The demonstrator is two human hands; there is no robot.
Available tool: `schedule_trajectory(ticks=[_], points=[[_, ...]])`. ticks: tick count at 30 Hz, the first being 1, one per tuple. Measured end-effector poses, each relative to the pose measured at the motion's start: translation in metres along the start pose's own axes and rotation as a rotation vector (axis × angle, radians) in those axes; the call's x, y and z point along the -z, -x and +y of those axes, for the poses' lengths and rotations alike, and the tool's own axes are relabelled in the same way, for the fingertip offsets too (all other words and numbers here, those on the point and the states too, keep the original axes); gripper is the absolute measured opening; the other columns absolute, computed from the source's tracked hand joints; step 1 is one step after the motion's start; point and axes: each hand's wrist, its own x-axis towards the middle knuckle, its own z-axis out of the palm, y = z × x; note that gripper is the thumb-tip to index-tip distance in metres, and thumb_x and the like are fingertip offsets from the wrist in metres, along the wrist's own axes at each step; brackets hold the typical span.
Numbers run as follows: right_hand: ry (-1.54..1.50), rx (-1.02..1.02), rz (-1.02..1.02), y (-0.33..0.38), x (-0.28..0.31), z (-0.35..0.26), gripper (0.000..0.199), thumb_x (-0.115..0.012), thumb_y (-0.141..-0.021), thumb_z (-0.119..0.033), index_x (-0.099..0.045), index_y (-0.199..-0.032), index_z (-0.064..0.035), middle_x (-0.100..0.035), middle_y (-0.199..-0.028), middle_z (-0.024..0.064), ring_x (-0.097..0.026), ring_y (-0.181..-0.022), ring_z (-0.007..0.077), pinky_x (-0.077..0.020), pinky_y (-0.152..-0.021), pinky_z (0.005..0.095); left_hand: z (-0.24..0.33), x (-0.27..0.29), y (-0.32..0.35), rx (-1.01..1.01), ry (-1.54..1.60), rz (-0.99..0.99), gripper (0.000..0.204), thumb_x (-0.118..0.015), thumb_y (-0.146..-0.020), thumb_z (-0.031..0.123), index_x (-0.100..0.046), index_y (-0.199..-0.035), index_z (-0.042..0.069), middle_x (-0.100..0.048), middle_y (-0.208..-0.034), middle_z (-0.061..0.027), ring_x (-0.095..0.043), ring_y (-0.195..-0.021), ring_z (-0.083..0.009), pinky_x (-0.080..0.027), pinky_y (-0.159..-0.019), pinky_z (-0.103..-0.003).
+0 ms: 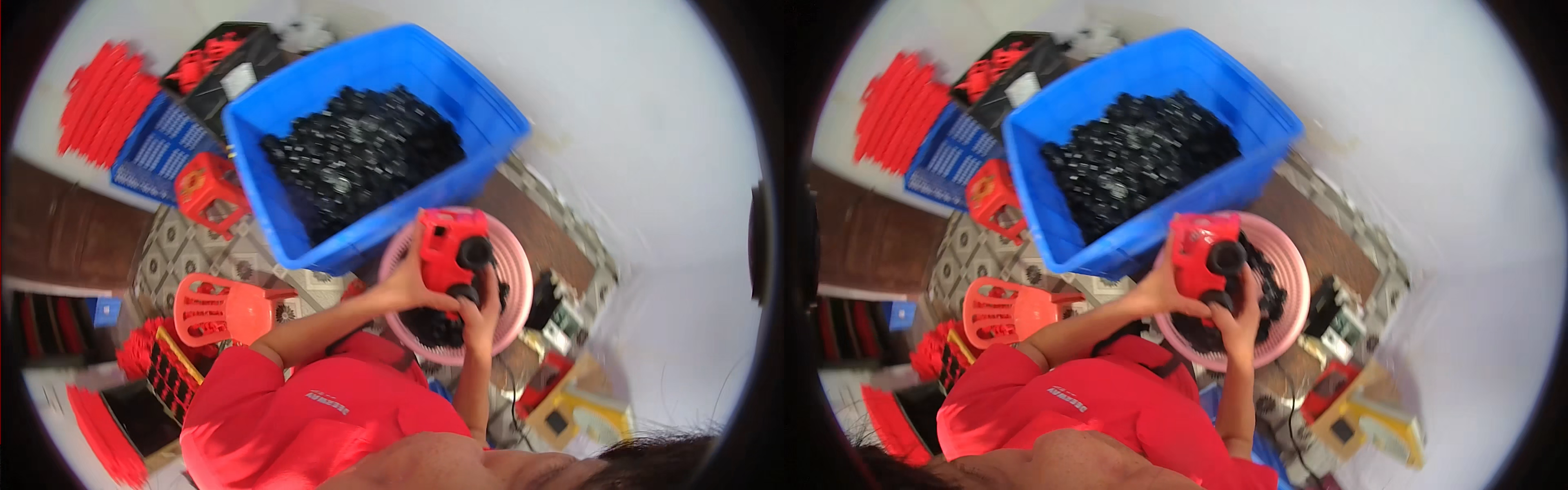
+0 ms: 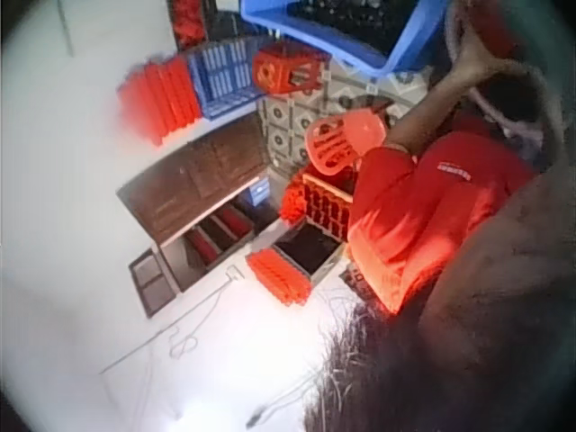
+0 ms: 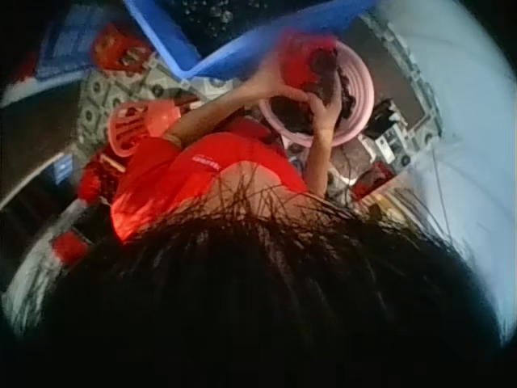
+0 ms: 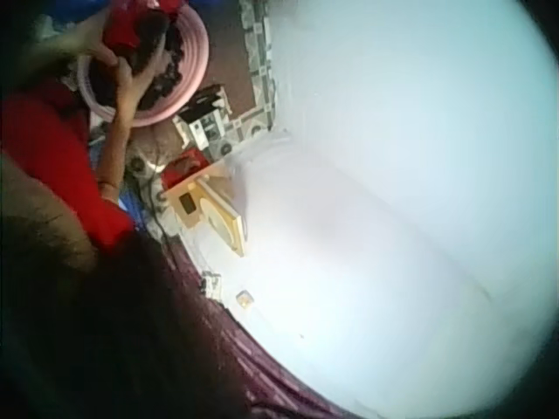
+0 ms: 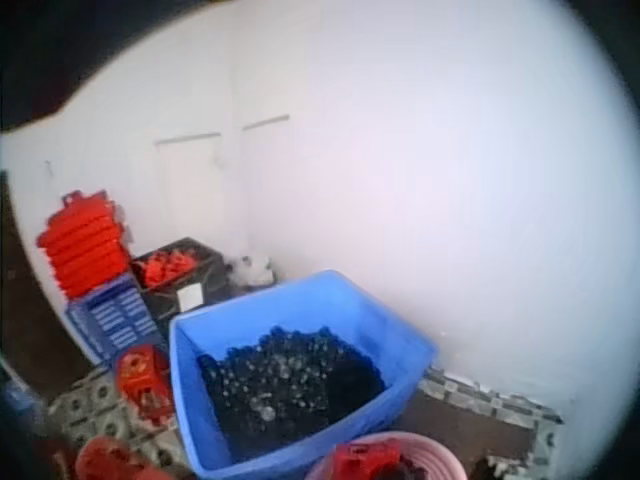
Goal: The person assembles black toy wheels onto red toy car bodies by hand.
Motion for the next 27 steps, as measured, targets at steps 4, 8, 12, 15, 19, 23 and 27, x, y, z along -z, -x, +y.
schedule_trajectory(ticks=[4, 8, 12, 15, 19, 23, 27], points=[[-0.202, 0.141, -0.004, -0.002, -0.050, -0.021, 0.090, -0.086, -0.067, -0.027, -0.038, -0.138, 0.0019, -0.049, -0.131, 0.0102, -0.048, -0.124, 0.0232, -0.0366, -0.106, 0.0370, 0.023, 0.052, 0.014, 0.041, 0.349, 0.043, 0.152, -0.095, -0.052, 0.033, 0.018, -0.151, 0.009, -0.028, -0.151, -0.0220, -0.036, -0.137, -0.0297, -0.031, -0.113, -0.038], [-0.251, 0.197, -0.054, -0.015, -0.114, -0.059, 0.093, -0.078, -0.067, -0.021, -0.033, -0.145, 0.0020, -0.047, -0.137, 0.0128, -0.049, -0.126, 0.0255, -0.0388, -0.105, 0.0381, 0.038, 0.120, 0.025, -0.005, 0.483, 0.047, 0.142, -0.092, -0.060, 0.024, 0.014, -0.153, 0.011, -0.029, -0.151, -0.0201, -0.039, -0.136, -0.0260, -0.033, -0.111, -0.038], [-0.086, 0.223, -0.378, -0.046, -0.154, -0.082, 0.088, -0.069, -0.076, -0.023, -0.024, -0.147, 0.0019, -0.036, -0.144, 0.0168, -0.036, -0.135, 0.0269, -0.0282, -0.111, 0.0397, 0.020, 0.200, 0.014, -0.082, 0.564, 0.192, 0.134, -0.087, -0.060, 0.007, 0.008, -0.154, 0.013, -0.030, -0.151, -0.0143, -0.040, -0.134, -0.0237, -0.037, -0.109, -0.039], [0.069, 0.341, -0.323, -0.041, -0.175, -0.096, 0.098, -0.072, -0.076, -0.058, -0.037, -0.145, 0.0013, -0.027, -0.153, 0.0220, -0.033, -0.139, 0.0328, -0.0347, -0.107, 0.0421, -0.019, 0.318, -0.026, 0.021, 0.553, 0.546, 0.117, -0.076, -0.072, -0.004, 0.001, -0.154, 0.025, -0.053, -0.130, -0.0127, -0.062, -0.107, -0.0244, -0.052, -0.092, -0.040], [-0.007, -0.023, -0.169, 0.006, -0.172, -0.068, 0.052, -0.070, -0.089, -0.021, -0.052, -0.132, 0.0024, -0.059, -0.129, 0.0173, -0.057, -0.118, 0.0252, -0.0460, -0.098, 0.0358, -0.087, 0.517, -0.119, 0.027, 0.468, 1.018, 0.080, -0.078, -0.079, 0.040, -0.033, -0.142, 0.017, -0.059, -0.127, -0.0033, -0.061, -0.106, -0.0206, -0.048, -0.093, -0.046], [0.008, -0.253, -0.122, 0.064, -0.168, -0.016, 0.047, -0.069, -0.090, -0.016, -0.054, -0.131, -0.0001, -0.063, -0.122, 0.0129, -0.061, -0.112, 0.0196, -0.0473, -0.096, 0.0317, -0.116, 0.655, -0.163, 0.167, 0.760, 0.699, 0.110, -0.059, -0.072, 0.079, -0.015, -0.155, 0.021, -0.015, -0.160, -0.0129, -0.008, -0.145, -0.0454, -0.003, -0.112, -0.066], [0.146, -0.324, 0.091, 0.116, -0.166, 0.008, 0.044, -0.066, -0.091, -0.024, -0.057, -0.127, -0.0002, -0.066, -0.117, 0.0142, -0.064, -0.106, 0.0212, -0.0500, -0.090, 0.0333, -0.060, 0.460, -0.180, -0.005, 0.475, 0.297, 0.059, -0.045, -0.101, 0.033, -0.027, -0.150, 0.006, -0.022, -0.155, -0.0254, -0.027, -0.143, -0.0368, -0.026, -0.115, -0.048]])
